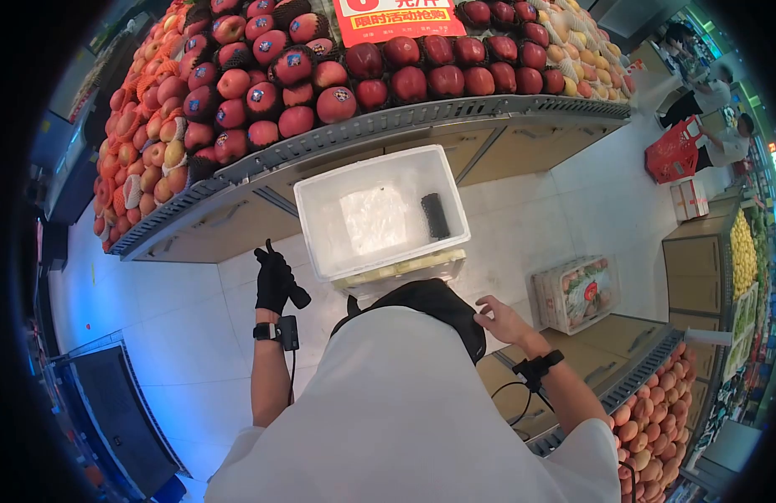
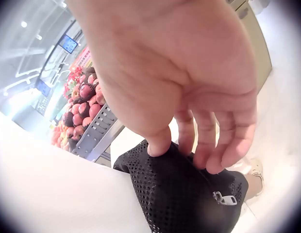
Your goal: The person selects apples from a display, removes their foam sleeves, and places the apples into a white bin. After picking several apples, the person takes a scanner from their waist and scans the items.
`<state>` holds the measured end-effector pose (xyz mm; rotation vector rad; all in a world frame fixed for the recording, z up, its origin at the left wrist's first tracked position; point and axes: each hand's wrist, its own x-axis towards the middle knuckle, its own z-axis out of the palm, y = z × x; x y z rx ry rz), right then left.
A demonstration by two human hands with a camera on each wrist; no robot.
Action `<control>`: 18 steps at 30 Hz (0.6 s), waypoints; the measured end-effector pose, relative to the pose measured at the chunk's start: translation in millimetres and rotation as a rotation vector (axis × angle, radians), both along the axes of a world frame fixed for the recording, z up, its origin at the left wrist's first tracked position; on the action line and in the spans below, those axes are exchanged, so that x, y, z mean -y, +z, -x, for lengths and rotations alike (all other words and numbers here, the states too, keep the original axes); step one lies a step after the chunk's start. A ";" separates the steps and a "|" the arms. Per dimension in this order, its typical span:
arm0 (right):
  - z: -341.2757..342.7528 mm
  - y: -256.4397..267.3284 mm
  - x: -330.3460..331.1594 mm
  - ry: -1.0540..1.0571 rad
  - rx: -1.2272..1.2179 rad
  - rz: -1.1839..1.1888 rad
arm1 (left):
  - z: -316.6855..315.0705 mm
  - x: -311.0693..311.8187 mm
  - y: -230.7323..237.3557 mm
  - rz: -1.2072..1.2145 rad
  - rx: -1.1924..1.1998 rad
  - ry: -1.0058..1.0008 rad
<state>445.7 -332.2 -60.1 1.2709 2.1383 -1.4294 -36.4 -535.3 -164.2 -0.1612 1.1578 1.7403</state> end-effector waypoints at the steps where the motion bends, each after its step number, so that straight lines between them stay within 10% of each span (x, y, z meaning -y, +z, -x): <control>1: -1.3 -6.8 0.6 -0.004 -0.032 0.007 | -0.2 0.1 -1.6 -0.009 0.002 -0.052; 8: -16.0 -7.0 -22.6 0.074 0.409 0.559 | -29.9 -17.1 27.4 0.431 -0.615 -0.190; 18: -47.8 -17.9 -5.1 -0.191 0.128 0.853 | -31.6 2.4 -1.8 0.227 -0.138 -0.135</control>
